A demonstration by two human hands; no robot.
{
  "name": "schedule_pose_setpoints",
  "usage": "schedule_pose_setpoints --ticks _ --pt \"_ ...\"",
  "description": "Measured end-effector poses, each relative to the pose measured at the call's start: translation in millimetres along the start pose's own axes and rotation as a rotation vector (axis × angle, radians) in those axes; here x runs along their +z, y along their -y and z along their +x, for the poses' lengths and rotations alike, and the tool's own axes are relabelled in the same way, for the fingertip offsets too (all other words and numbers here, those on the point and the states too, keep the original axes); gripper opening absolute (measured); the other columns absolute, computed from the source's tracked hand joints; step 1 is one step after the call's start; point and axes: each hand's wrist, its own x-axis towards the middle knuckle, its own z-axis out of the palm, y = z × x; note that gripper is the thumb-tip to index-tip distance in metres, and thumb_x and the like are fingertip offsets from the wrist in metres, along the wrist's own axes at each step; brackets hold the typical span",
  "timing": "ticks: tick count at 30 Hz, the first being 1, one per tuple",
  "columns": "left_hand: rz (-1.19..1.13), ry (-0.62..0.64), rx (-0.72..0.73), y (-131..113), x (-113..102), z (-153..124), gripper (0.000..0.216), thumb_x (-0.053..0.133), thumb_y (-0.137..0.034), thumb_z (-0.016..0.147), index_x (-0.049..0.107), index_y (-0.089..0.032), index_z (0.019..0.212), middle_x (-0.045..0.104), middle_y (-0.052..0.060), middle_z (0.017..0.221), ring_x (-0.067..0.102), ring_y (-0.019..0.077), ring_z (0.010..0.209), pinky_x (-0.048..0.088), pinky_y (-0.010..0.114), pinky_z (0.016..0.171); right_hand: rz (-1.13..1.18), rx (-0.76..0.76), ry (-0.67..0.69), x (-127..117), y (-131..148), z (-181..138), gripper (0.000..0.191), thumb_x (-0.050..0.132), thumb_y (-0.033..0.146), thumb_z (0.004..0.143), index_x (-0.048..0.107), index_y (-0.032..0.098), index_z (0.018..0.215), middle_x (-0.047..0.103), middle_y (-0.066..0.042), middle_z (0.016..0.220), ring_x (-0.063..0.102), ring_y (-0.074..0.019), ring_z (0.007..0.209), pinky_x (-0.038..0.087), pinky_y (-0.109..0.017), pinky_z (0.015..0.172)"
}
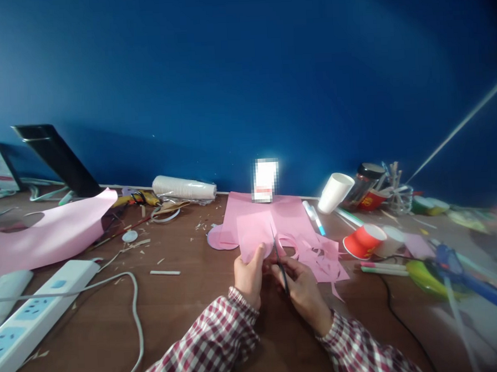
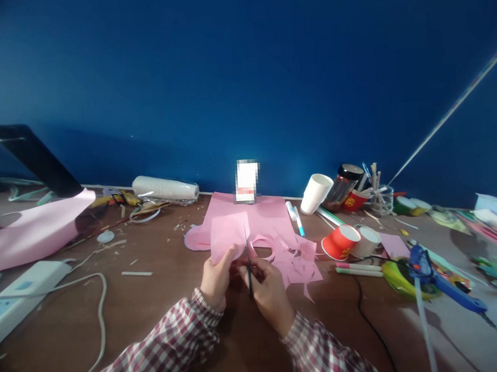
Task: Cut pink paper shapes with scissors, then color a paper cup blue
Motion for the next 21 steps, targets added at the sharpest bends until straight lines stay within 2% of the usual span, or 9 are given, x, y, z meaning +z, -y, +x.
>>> schedule_pose_setpoints --ticks 8,21 --pt "-0.032 0.013 0.034 6.4 -0.9 2.2 0.033 0.075 -0.038 0.058 0.060 -0.011 0.068 0.056 -0.001 0.049 0.053 0.0115 0.041 0.042 0.023 0.039 0.101 0.030 -0.007 1.4 -3.9 1.0 0.031 0.073 0.038 0.068 0.067 0.016 0.089 0.056 0.003 0.054 0.048 -0.0112 0.048 0.037 -0.021 0.043" --pt "-0.025 -0.042 -0.017 -3.2 1.4 -3.6 0.030 0.075 -0.036 0.054 0.057 -0.012 0.055 0.052 -0.002 0.043 0.046 0.0083 0.037 0.037 0.021 0.036 0.115 0.019 -0.016 3.7 1.5 0.3 0.031 0.075 0.038 0.066 0.068 0.016 0.087 0.062 -0.001 0.061 0.054 -0.0126 0.051 0.043 -0.023 0.046"
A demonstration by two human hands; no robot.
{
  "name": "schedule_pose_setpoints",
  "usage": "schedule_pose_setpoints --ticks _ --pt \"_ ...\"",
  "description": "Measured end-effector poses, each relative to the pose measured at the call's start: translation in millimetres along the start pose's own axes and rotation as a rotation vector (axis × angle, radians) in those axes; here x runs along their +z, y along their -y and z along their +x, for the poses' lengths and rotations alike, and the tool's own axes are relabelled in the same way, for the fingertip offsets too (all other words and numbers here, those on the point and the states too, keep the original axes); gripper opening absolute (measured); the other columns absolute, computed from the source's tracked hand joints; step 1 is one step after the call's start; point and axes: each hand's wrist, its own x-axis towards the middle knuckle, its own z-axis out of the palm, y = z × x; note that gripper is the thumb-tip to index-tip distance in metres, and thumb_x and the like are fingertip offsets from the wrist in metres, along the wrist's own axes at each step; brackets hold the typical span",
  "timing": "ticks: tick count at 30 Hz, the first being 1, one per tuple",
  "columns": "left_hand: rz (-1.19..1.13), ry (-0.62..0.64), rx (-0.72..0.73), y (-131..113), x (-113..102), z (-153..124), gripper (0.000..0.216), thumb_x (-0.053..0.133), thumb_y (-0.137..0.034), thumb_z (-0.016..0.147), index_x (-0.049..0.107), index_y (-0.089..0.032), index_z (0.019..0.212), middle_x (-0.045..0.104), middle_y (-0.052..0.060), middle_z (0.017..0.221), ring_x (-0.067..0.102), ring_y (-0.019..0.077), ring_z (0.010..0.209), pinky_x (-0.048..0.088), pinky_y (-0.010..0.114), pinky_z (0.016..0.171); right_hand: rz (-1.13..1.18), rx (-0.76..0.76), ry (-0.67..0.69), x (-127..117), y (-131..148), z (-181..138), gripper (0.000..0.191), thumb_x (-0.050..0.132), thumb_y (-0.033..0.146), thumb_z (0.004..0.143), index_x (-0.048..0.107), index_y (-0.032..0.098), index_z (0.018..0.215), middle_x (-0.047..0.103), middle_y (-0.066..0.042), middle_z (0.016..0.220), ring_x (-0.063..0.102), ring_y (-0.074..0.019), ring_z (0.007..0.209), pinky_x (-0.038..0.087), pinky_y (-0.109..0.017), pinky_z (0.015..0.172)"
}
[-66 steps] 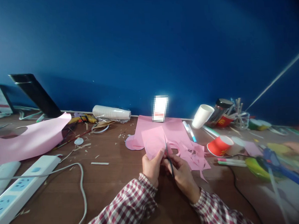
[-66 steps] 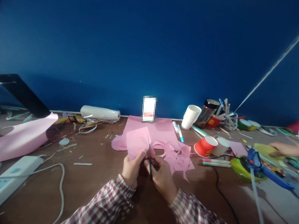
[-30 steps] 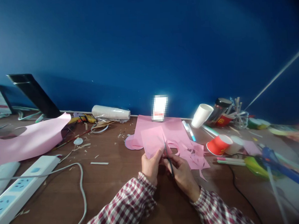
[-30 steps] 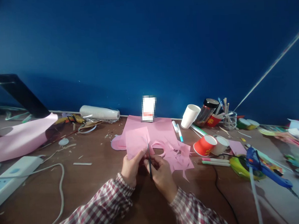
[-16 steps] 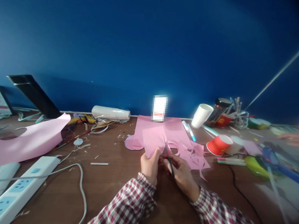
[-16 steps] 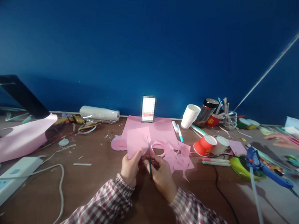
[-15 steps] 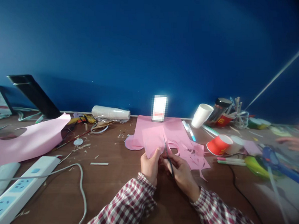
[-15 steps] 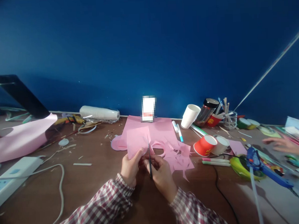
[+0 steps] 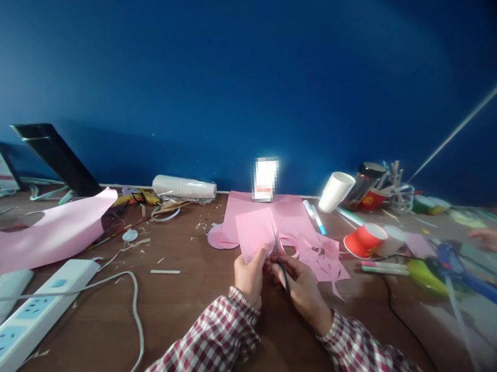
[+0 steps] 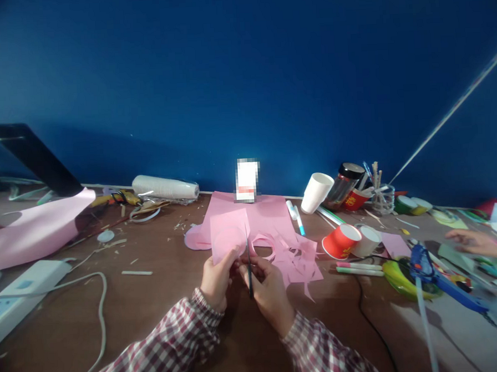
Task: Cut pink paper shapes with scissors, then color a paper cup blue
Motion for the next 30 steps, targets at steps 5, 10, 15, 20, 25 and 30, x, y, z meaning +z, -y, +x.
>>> schedule_pose_setpoints --ticks 5,10,15,20,25,30 --pt "-0.110 0.073 -0.073 2.7 0.7 0.5 0.029 0.076 -0.034 0.054 0.059 -0.011 0.062 0.053 -0.002 0.046 0.048 0.0086 0.039 0.038 0.021 0.038 0.029 -0.011 0.033 -0.4 -4.6 0.6 0.030 0.073 0.036 0.069 0.067 0.017 0.091 0.068 -0.003 0.072 0.060 -0.0153 0.058 0.045 -0.024 0.050" --pt "-0.185 0.102 -0.102 3.4 1.4 0.2 0.026 0.075 -0.029 0.056 0.060 -0.010 0.065 0.054 -0.001 0.051 0.050 0.0082 0.043 0.041 0.020 0.041 -0.001 -0.041 0.038 -0.9 -5.8 1.2 0.032 0.072 0.036 0.071 0.066 0.017 0.096 0.070 -0.007 0.084 0.065 -0.0199 0.071 0.051 -0.029 0.062" --pt "-0.221 0.124 -0.133 2.2 0.9 -1.4 0.024 0.074 -0.027 0.059 0.057 -0.011 0.063 0.051 -0.003 0.050 0.049 0.0080 0.042 0.041 0.021 0.040 -0.009 -0.051 0.043 -1.4 -4.1 0.5 0.031 0.072 0.032 0.072 0.066 0.016 0.098 0.071 -0.009 0.089 0.066 -0.0224 0.078 0.053 -0.033 0.069" --pt "-0.203 0.140 -0.133 2.8 0.4 -1.8 0.023 0.073 -0.028 0.061 0.057 -0.011 0.064 0.051 -0.003 0.050 0.048 0.0080 0.041 0.040 0.021 0.039 -0.025 -0.056 0.040 -0.7 0.0 -0.4 0.029 0.071 0.031 0.073 0.067 0.016 0.097 0.071 -0.008 0.088 0.066 -0.0218 0.078 0.053 -0.031 0.068" --pt "-0.190 0.118 -0.126 2.6 0.3 -0.3 0.023 0.073 -0.026 0.060 0.057 -0.010 0.066 0.050 -0.004 0.050 0.047 0.0064 0.041 0.038 0.019 0.039 -0.052 -0.068 0.036 -1.4 1.1 -0.4 0.029 0.071 0.032 0.073 0.067 0.015 0.097 0.071 -0.009 0.089 0.067 -0.0217 0.078 0.054 -0.030 0.069" --pt "-0.174 0.111 -0.125 2.0 0.5 0.5 0.025 0.073 -0.028 0.060 0.056 -0.011 0.064 0.050 -0.004 0.049 0.047 0.0064 0.041 0.038 0.019 0.039 -0.073 -0.071 0.026 -1.4 1.3 -2.0 0.030 0.070 0.034 0.073 0.067 0.015 0.096 0.072 -0.009 0.088 0.067 -0.0220 0.076 0.054 -0.030 0.066"
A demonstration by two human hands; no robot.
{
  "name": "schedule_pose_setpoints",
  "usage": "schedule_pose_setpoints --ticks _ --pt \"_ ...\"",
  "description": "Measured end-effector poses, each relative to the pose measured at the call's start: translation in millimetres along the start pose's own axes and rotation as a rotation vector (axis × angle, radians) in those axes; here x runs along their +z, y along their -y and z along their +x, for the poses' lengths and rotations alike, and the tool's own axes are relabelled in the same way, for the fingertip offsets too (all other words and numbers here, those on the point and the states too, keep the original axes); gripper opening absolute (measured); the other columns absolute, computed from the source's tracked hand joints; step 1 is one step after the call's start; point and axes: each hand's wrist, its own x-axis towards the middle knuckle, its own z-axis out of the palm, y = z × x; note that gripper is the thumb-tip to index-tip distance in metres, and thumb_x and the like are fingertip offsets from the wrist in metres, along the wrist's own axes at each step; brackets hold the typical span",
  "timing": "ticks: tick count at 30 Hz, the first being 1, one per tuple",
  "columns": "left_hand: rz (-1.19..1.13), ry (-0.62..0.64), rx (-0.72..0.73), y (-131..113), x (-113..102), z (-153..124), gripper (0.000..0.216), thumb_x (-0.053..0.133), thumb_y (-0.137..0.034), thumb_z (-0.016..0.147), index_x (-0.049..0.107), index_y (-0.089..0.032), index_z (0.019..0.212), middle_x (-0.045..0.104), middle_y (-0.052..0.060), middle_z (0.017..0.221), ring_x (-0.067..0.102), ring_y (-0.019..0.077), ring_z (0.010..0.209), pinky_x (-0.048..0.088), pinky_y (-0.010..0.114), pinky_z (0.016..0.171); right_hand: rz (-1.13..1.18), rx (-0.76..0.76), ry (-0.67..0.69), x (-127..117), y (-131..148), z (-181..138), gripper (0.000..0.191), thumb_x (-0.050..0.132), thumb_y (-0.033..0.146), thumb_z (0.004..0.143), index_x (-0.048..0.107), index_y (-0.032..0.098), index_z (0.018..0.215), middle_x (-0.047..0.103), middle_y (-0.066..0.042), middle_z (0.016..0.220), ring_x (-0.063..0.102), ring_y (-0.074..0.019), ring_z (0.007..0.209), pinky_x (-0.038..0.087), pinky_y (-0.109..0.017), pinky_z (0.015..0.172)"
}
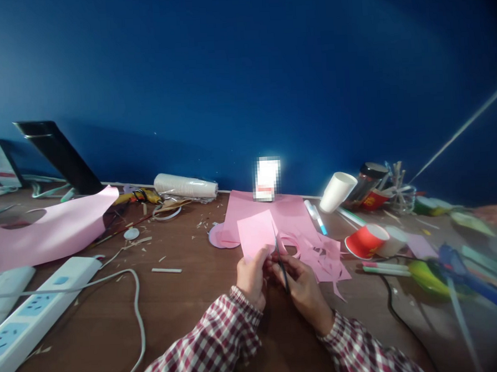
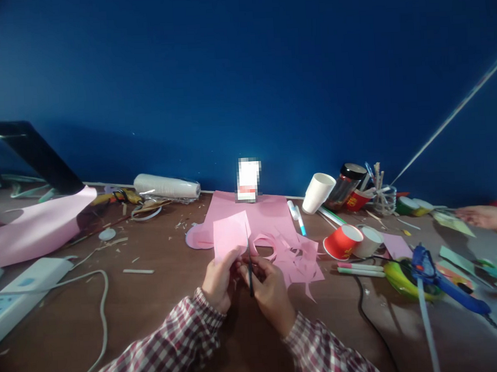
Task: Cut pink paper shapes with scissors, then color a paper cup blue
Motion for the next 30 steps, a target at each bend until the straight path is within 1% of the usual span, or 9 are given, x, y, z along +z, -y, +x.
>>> schedule_pose_setpoints --ticks 3,9,11,16,18,22,26,30 --pt "-0.011 0.002 -0.008 1.3 0.0 0.0 0.025 0.074 -0.028 0.059 0.055 -0.012 0.062 0.050 -0.004 0.049 0.047 0.0068 0.041 0.038 0.019 0.038 -0.007 -0.007 0.002 0.6 0.8 -0.4 0.029 0.070 0.033 0.073 0.067 0.015 0.096 0.071 -0.009 0.087 0.067 -0.0210 0.075 0.054 -0.029 0.066" --pt "-0.024 0.003 -0.014 3.9 -1.9 1.1 0.025 0.074 -0.028 0.059 0.058 -0.010 0.065 0.051 -0.002 0.051 0.047 0.0070 0.042 0.039 0.019 0.038 -0.034 -0.008 -0.009 -0.7 -1.4 0.5 0.029 0.069 0.033 0.074 0.066 0.014 0.096 0.071 -0.008 0.082 0.064 -0.0169 0.064 0.051 -0.025 0.056" --pt "-0.021 0.001 -0.013 4.4 -2.4 1.8 0.025 0.075 -0.028 0.059 0.060 -0.009 0.067 0.052 -0.002 0.051 0.048 0.0071 0.042 0.039 0.020 0.039 -0.036 -0.012 -0.009 -1.1 -2.7 0.5 0.028 0.070 0.032 0.074 0.067 0.014 0.095 0.071 -0.008 0.082 0.063 -0.0165 0.063 0.050 -0.025 0.055" --pt "-0.002 -0.015 0.003 3.9 -2.1 2.3 0.026 0.075 -0.030 0.058 0.059 -0.010 0.064 0.053 -0.002 0.051 0.048 0.0070 0.042 0.039 0.019 0.040 -0.016 -0.007 0.002 -1.1 -3.4 -0.6 0.027 0.070 0.030 0.074 0.066 0.014 0.095 0.070 -0.007 0.080 0.061 -0.0156 0.061 0.049 -0.023 0.052" --pt "0.014 -0.022 0.004 3.0 -1.6 2.1 0.026 0.075 -0.030 0.058 0.059 -0.010 0.063 0.052 -0.002 0.050 0.048 0.0067 0.042 0.039 0.019 0.040 -0.016 -0.005 0.004 -1.4 -2.9 -0.4 0.026 0.070 0.030 0.074 0.066 0.014 0.095 0.070 -0.006 0.078 0.060 -0.0147 0.060 0.049 -0.023 0.053" --pt "0.032 -0.016 0.052 1.7 -1.4 1.9 0.026 0.075 -0.030 0.059 0.058 -0.010 0.062 0.051 -0.003 0.048 0.045 0.0054 0.042 0.036 0.018 0.040 -0.017 -0.011 0.015 -2.9 -2.0 1.2 0.026 0.069 0.030 0.075 0.066 0.014 0.095 0.068 -0.004 0.071 0.060 -0.0142 0.058 0.051 -0.025 0.058" --pt "0.029 -0.021 0.055 1.6 -1.7 1.7 0.026 0.075 -0.030 0.059 0.058 -0.010 0.062 0.051 -0.003 0.048 0.045 0.0056 0.042 0.037 0.018 0.041 -0.007 -0.026 0.019 -3.4 -1.3 1.4 0.026 0.070 0.029 0.074 0.067 0.014 0.095 0.070 -0.006 0.078 0.064 -0.0177 0.067 0.053 -0.026 0.064" --pt "0.039 -0.024 0.054 1.8 -1.3 1.3 0.026 0.074 -0.030 0.059 0.058 -0.010 0.061 0.051 -0.003 0.048 0.044 0.0055 0.041 0.035 0.018 0.039 0.006 -0.015 0.023 -3.0 -1.1 0.4 0.029 0.070 0.031 0.073 0.067 0.013 0.096 0.072 -0.008 0.081 0.066 -0.0204 0.071 0.053 -0.028 0.064"
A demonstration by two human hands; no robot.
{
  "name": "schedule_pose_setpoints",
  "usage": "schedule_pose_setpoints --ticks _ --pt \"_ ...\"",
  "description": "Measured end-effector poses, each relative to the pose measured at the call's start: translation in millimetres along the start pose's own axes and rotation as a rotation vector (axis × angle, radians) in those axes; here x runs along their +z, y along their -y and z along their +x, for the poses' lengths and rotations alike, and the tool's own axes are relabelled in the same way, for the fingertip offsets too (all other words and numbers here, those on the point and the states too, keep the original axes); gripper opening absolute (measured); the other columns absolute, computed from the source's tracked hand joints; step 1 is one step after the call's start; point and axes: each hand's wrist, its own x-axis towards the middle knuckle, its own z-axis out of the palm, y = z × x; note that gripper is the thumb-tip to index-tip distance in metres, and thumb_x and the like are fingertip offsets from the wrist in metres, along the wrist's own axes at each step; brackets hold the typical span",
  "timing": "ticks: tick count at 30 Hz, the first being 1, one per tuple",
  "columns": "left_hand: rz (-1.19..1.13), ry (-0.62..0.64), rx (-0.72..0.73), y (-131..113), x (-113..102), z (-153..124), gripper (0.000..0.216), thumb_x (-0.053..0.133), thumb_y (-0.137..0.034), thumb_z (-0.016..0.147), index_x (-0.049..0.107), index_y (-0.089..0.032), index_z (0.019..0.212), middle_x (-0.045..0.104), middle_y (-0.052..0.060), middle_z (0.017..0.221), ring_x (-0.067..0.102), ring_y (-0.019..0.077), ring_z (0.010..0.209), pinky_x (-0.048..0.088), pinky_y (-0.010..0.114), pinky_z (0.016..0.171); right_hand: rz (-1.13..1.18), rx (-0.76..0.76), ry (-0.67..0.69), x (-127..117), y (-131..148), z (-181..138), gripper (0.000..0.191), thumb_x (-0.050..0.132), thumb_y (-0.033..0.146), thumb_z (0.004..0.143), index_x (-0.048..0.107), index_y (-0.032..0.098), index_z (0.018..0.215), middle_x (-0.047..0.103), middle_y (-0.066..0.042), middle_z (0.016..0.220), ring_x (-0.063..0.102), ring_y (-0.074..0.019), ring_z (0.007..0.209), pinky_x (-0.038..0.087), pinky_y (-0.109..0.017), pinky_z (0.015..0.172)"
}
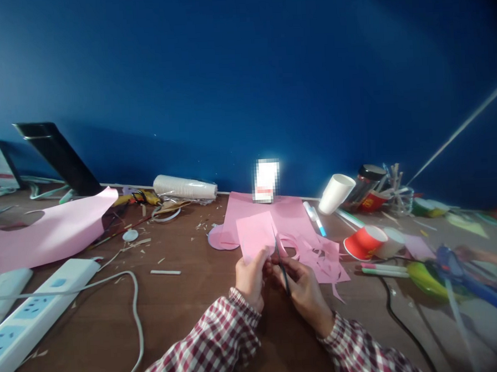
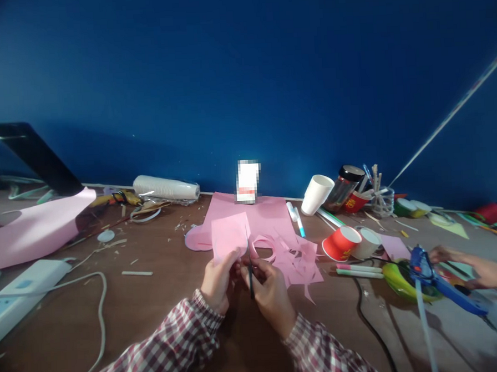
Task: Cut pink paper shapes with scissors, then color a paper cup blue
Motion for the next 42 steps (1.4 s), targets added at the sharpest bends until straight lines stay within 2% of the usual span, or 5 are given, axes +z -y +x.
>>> schedule_pose_setpoints --ticks 11,20,29,36,42 --pt "-0.008 -0.003 0.007 -2.6 1.1 -1.7 0.024 0.074 -0.028 0.059 0.059 -0.010 0.062 0.050 -0.003 0.048 0.043 0.0051 0.041 0.035 0.018 0.039 -0.079 -0.030 -0.004 -4.6 -5.5 1.0 0.033 0.068 0.033 0.075 0.067 0.013 0.101 0.071 -0.010 0.086 0.066 -0.0209 0.072 0.054 -0.030 0.067" --pt "0.022 -0.017 0.013 -4.7 1.7 -1.3 0.023 0.074 -0.027 0.058 0.058 -0.010 0.060 0.050 -0.004 0.047 0.042 0.0054 0.041 0.034 0.019 0.039 -0.118 -0.012 -0.009 -2.9 0.7 0.5 0.030 0.067 0.036 0.075 0.068 0.014 0.095 0.069 -0.005 0.076 0.061 -0.0168 0.061 0.053 -0.030 0.066" --pt "0.021 0.007 0.009 -3.9 2.1 -1.3 0.024 0.073 -0.028 0.059 0.056 -0.012 0.058 0.046 -0.005 0.044 0.038 0.0050 0.039 0.031 0.018 0.037 -0.110 -0.024 -0.001 -4.6 -2.2 0.5 0.028 0.066 0.034 0.077 0.068 0.014 0.096 0.067 -0.004 0.075 0.059 -0.0155 0.061 0.051 -0.027 0.063" --pt "0.035 -0.008 0.004 -3.5 -0.2 4.8 0.024 0.074 -0.027 0.057 0.055 -0.012 0.058 0.048 -0.004 0.045 0.042 0.0056 0.040 0.034 0.018 0.038 -0.170 -0.013 0.005 -5.0 1.3 -0.4 0.029 0.065 0.036 0.077 0.068 0.014 0.096 0.057 0.002 0.055 0.050 -0.0126 0.049 0.045 -0.023 0.051" --pt "0.036 -0.012 0.029 -3.4 -1.2 6.2 0.023 0.074 -0.026 0.056 0.056 -0.012 0.060 0.050 -0.004 0.047 0.043 0.0055 0.041 0.036 0.018 0.040 -0.183 -0.011 -0.004 -5.7 -1.8 0.1 0.030 0.066 0.037 0.076 0.068 0.014 0.095 0.055 0.002 0.056 0.048 -0.0120 0.049 0.042 -0.022 0.048"
